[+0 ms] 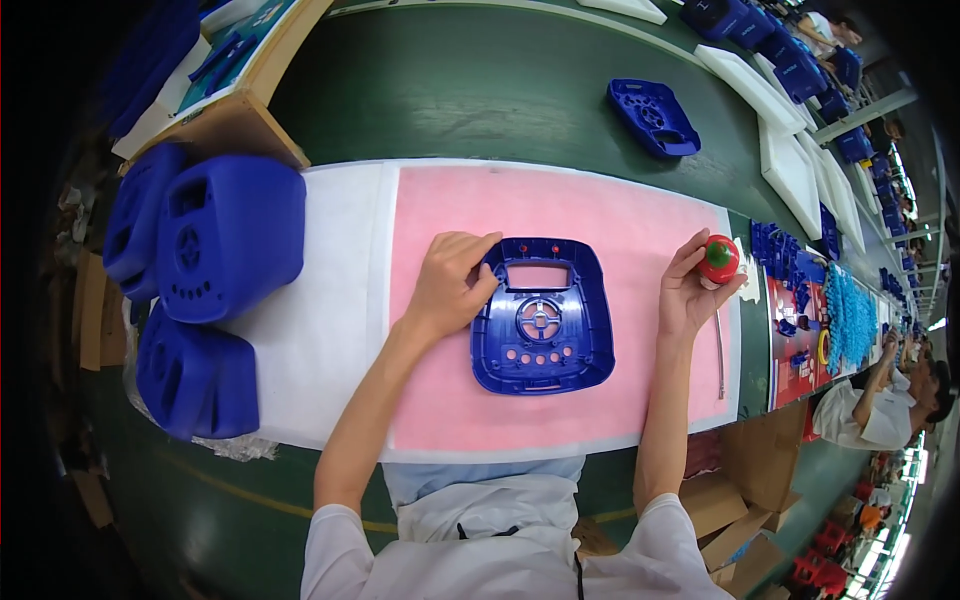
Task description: The person applies glue from a bottle to blue plastic housings, then attaches blue plastic handles to them.
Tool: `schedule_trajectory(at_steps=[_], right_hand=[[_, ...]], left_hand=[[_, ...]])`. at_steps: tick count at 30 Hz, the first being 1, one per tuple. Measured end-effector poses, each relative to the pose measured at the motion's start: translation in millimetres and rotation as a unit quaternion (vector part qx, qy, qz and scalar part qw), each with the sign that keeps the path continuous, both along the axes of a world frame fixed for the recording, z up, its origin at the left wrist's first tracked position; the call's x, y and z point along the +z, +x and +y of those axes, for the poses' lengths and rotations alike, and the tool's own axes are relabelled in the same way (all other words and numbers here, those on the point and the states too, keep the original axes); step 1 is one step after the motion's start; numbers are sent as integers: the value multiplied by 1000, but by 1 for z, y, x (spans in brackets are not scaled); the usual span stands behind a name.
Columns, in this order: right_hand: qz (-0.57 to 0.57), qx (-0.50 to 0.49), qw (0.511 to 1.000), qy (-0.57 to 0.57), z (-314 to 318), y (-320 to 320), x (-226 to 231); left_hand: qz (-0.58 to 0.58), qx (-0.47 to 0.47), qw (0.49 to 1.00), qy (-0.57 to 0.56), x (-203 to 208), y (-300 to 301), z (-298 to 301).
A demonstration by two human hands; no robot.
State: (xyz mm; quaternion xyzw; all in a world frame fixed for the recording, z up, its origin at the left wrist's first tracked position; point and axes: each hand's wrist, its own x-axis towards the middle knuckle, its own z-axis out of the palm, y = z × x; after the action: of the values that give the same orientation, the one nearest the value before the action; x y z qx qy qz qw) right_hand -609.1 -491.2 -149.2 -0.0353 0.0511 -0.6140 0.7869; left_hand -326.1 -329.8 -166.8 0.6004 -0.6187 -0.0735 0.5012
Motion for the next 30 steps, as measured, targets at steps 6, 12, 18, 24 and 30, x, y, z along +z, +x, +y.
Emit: schedule_trajectory(at_steps=[6, 12, 18, 24, 30], right_hand=[[90, 97, 990, 37, 0, -29, 15], [894, 135, 388, -179, 4, -38, 50], [951, 46, 129, -276, -3, -61, 45], [959, -189, -79, -193, -74, -209, 61], [957, -12, -145, -251, -106, -318, 23]], left_hand=[[0, -17, 1000, 20, 4, -2, -2], [0, -13, 998, 60, 0, 0, 3], [14, -23, 996, 82, -1, -2, -1], [23, -17, 994, 106, -3, -1, 1], [6, -5, 996, 94, 0, 3, 4]])
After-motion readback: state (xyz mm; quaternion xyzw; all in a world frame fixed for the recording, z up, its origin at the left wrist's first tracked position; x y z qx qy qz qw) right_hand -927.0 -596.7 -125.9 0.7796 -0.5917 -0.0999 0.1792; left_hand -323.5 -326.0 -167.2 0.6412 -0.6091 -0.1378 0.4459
